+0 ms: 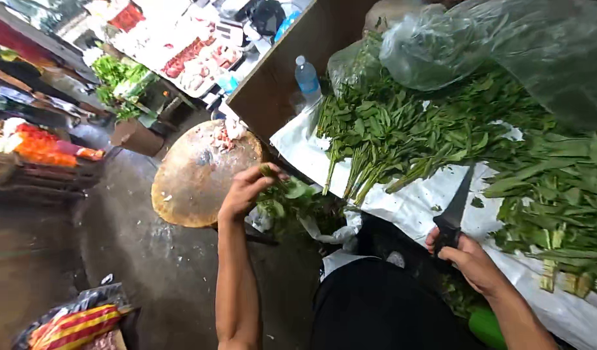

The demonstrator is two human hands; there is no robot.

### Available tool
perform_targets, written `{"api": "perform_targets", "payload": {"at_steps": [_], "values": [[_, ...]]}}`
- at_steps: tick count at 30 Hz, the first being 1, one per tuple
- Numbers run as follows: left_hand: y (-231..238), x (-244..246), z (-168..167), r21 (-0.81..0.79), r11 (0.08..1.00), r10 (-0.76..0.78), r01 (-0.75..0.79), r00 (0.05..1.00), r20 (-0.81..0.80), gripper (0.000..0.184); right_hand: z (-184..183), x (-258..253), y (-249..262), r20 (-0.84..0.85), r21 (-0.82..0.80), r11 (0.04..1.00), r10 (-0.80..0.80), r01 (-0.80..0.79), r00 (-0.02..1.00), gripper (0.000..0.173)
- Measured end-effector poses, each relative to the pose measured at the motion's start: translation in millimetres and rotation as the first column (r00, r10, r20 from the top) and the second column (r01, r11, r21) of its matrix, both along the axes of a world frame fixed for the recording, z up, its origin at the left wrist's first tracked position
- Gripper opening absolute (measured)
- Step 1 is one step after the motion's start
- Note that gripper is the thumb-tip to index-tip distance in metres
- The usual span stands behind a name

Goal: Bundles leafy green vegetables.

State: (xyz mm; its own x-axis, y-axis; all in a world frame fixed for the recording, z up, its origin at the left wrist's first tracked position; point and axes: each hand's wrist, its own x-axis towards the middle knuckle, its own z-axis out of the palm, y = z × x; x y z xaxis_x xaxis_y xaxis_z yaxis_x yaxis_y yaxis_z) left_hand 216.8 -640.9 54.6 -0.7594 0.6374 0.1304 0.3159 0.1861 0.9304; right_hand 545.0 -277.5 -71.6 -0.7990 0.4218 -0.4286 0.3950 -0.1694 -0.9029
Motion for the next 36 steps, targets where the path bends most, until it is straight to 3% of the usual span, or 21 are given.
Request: {"api": "perform_targets", "payload": {"at_steps": [3, 6, 9, 12, 16, 20, 24, 27, 32, 36], "values": [[-46.1, 3.8, 14.5, 0.053, 0.989, 0.138, -0.135, 0.989, -0.050, 0.024, 14.5, -11.5, -4.8, 0.070, 0.111, 0.987, 0.112, -0.119, 0.991, 0.048], [-74.5, 14.1, 27.8, 0.307, 0.945, 0.113, -0.112, 0.994, 0.015, 0.024, 24.4, -24.9, -14.5, 0.128, 0.237, 0.948, 0.184, -0.211, 0.974, 0.048], [-62.0, 20.3, -3.2, 0.134, 0.969, 0.197, -0.207, 0.977, 0.083, 0.031, 34.6, -57.0, -34.5, 0.157, 0.435, 0.850, 0.254, -0.298, 0.954, 0.036], [-32.0, 36.4, -38.3, 0.025, 0.999, 0.044, -0.048, 0.987, 0.157, 0.037, 59.5, -93.7, -68.8, 0.142, 0.569, 0.751, 0.312, -0.336, 0.939, 0.041], [2.7, 65.8, -56.6, -0.024, 0.990, -0.132, 0.138, 0.978, 0.162, 0.041, 81.6, -134.0, -110.6, 0.139, 0.707, 0.595, 0.414, -0.383, 0.900, 0.037], [16.6, 86.2, -69.1, 0.027, 0.995, -0.099, 0.096, 0.953, 0.286, 0.027, 81.0, -149.4, -130.5, 0.092, 0.829, 0.446, 0.487, -0.338, 0.868, 0.029], [26.5, 101.5, -70.0, 0.002, 1.000, -0.013, 0.014, 0.922, 0.388, 0.023, 74.0, -148.1, -132.8, 0.152, 0.862, 0.348, 0.516, -0.368, 0.843, 0.028], [30.7, 108.2, -77.7, 0.020, 1.000, 0.009, -0.019, 0.906, 0.422, 0.026, 67.2, -144.2, -133.3, 0.196, 0.860, 0.326, 0.501, -0.393, 0.843, 0.028], [32.6, 115.9, -80.9, -0.156, 0.986, 0.098, -0.053, 0.950, 0.297, 0.035, 65.6, -147.8, -137.9, 0.253, 0.841, 0.321, 0.477, -0.435, 0.842, 0.029], [30.7, 119.7, -78.8, -0.172, 0.982, 0.119, -0.075, 0.958, 0.260, 0.036, 40.6, -156.4, -114.0, 0.296, 0.803, 0.342, 0.482, -0.488, 0.825, 0.031]]}}
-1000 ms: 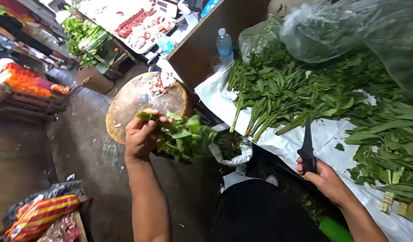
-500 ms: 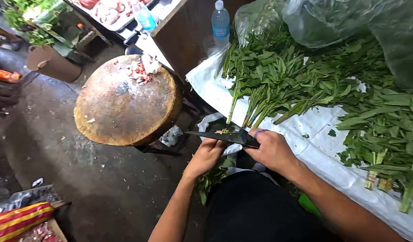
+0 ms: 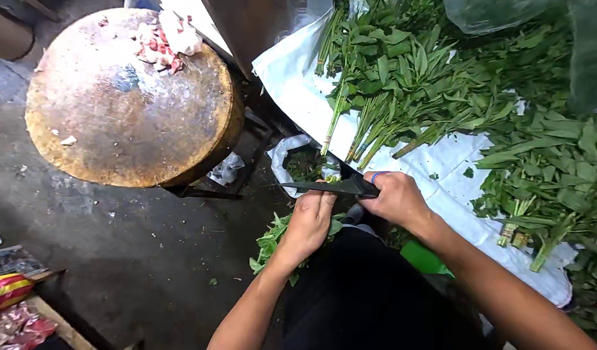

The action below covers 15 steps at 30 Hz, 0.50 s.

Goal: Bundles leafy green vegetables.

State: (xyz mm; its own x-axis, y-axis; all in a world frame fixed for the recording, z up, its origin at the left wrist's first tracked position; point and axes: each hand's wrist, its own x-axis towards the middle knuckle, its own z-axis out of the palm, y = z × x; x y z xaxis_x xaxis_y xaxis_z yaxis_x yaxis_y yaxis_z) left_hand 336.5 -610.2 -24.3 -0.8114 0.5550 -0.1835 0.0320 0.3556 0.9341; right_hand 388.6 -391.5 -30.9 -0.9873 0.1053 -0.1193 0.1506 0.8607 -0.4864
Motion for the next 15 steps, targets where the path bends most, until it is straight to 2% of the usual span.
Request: {"api": "perform_targets", "payload": {"at_steps": [1, 3, 5, 8, 11, 13, 15], "values": [[-3.1, 2.6, 1.9, -0.010, 1.000, 0.001, -0.001, 1.000, -0.001, 0.036, -15.7, 4.9, 19.5, 0.123, 0.007, 0.999, -0.047, 0.046, 0.991, 0.032], [-16.4, 4.3, 10.9, 0.014, 1.000, 0.008, -0.008, 0.999, -0.040, 0.037, -49.1, 31.1, 71.7, 0.404, 0.080, 0.979, -0.203, 0.187, 0.892, 0.039], [-27.3, -4.6, 12.1, 0.041, 0.999, 0.038, -0.035, 0.996, -0.077, 0.037, -53.0, 45.7, 99.0, 0.471, 0.096, 0.962, -0.270, 0.256, 0.840, 0.039], [-30.7, -1.8, -0.1, 0.010, 1.000, 0.023, -0.022, 0.998, -0.050, 0.032, -21.6, 50.3, 67.0, 0.416, -0.036, 0.965, -0.222, 0.260, 0.882, 0.036], [-22.0, -7.5, -2.2, -0.032, 0.998, -0.049, 0.046, 0.994, -0.103, 0.036, -7.2, 24.6, 31.7, 0.224, -0.151, 0.961, -0.196, 0.233, 0.955, 0.034], [-21.2, -11.6, -0.3, -0.062, 0.991, -0.118, 0.115, 0.992, -0.054, 0.037, -2.4, 16.6, 15.3, 0.121, -0.184, 0.965, -0.166, 0.187, 0.979, 0.034], [-18.8, -12.8, -0.5, 0.036, 0.998, -0.061, 0.060, 0.997, 0.051, 0.033, 0.9, 13.4, 4.4, 0.055, -0.201, 0.969, -0.135, 0.143, 0.989, 0.032]]}}
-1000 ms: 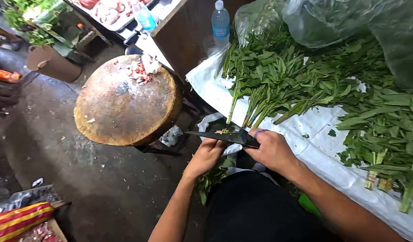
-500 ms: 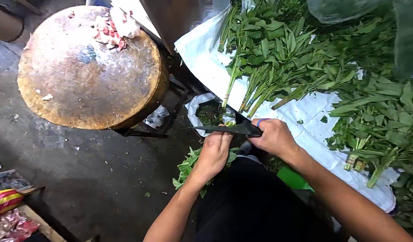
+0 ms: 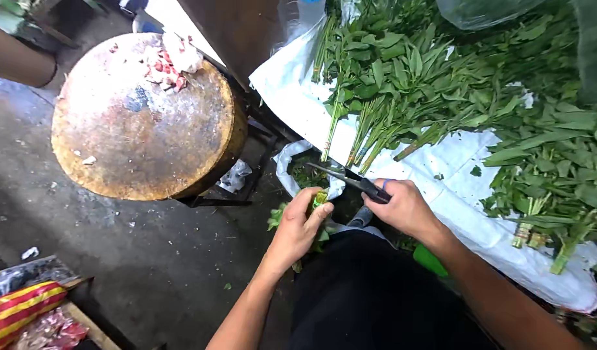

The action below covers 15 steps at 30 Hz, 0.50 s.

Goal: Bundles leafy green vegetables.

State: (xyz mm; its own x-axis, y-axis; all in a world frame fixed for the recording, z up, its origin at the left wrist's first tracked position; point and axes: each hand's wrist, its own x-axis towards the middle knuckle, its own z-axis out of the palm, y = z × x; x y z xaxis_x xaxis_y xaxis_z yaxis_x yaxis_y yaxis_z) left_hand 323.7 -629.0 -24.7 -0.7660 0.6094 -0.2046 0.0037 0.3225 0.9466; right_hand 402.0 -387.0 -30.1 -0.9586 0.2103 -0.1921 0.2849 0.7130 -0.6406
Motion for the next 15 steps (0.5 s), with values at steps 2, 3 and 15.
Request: {"api": "perform_targets", "payload": {"at_steps": [2, 3, 15], "values": [[4.2, 3.1, 1.2, 0.182, 0.973, 0.129, -0.142, 0.988, 0.082, 0.024, 2.4, -2.3, -9.5, -0.059, -0.001, 1.000, 0.031, -0.031, 0.998, 0.031], [4.9, 3.5, 1.2, 0.238, 0.957, 0.158, -0.168, 0.986, 0.062, 0.020, 2.9, -3.1, -13.2, -0.101, 0.004, 0.999, 0.043, -0.043, 0.994, 0.030], [10.3, 8.8, 11.9, 0.303, 0.953, -0.005, 0.025, 0.998, -0.068, 0.026, 1.9, -10.4, -29.3, -0.432, 0.133, 0.984, 0.164, -0.117, 0.887, 0.021]]}}
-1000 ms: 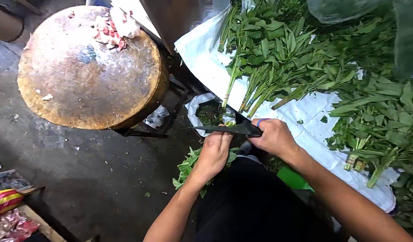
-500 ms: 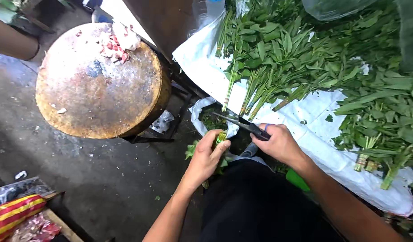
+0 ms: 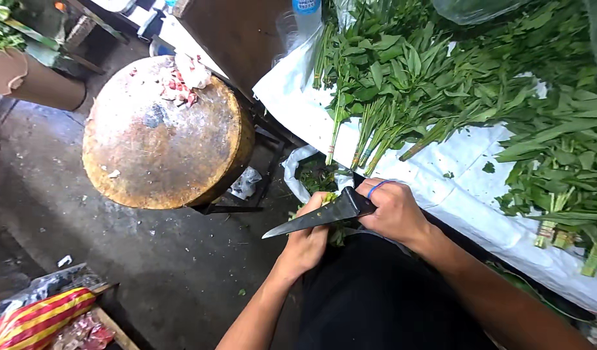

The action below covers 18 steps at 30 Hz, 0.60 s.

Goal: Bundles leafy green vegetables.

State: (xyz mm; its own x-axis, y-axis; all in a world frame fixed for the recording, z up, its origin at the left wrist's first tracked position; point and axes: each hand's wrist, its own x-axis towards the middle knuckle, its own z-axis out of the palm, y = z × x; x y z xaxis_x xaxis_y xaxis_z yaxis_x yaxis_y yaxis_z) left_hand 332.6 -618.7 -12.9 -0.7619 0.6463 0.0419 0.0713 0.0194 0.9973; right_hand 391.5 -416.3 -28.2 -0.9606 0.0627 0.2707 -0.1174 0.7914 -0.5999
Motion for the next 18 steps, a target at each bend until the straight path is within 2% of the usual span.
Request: {"api": "perform_targets", "payload": {"at_steps": [5, 7, 8, 10, 12, 15, 18], "values": [[8.0, 1.2, 2.5, -0.004, 0.998, -0.061, 0.061, 0.998, -0.019, 0.022, -3.6, 1.0, 8.9, -0.006, -0.022, 1.000, -0.010, 0.010, 1.000, 0.021], [17.4, 2.7, 6.6, -0.031, 0.996, -0.085, 0.086, 0.996, 0.030, 0.031, -24.8, 2.2, 32.9, 0.197, -0.077, 0.992, -0.082, 0.099, 0.977, 0.022], [20.2, 3.8, 8.6, -0.022, 0.994, -0.108, 0.109, 0.992, 0.060, 0.037, -42.2, 4.4, 53.0, 0.373, -0.082, 0.978, -0.150, 0.193, 0.916, 0.027], [22.0, 0.5, 13.0, -0.006, 0.991, -0.129, 0.130, 0.989, 0.070, 0.041, -72.6, 18.9, 97.2, 0.570, 0.005, 0.932, -0.301, 0.363, 0.765, 0.035], [18.8, -1.6, 16.9, -0.068, 0.994, -0.089, 0.089, 0.996, 0.002, 0.041, -76.1, 50.4, 130.4, 0.632, 0.032, 0.889, -0.371, 0.456, 0.680, 0.040], [14.0, -7.9, 19.2, -0.142, 0.989, -0.052, 0.037, 0.993, -0.109, 0.041, -69.4, 107.8, 170.1, 0.689, 0.015, 0.834, -0.409, 0.552, 0.599, 0.036], [11.7, -20.6, 33.6, -0.109, 0.993, -0.047, 0.035, 0.993, -0.107, 0.034, -81.1, 137.9, 201.3, 0.713, 0.074, 0.836, -0.425, 0.544, 0.557, 0.038]]}}
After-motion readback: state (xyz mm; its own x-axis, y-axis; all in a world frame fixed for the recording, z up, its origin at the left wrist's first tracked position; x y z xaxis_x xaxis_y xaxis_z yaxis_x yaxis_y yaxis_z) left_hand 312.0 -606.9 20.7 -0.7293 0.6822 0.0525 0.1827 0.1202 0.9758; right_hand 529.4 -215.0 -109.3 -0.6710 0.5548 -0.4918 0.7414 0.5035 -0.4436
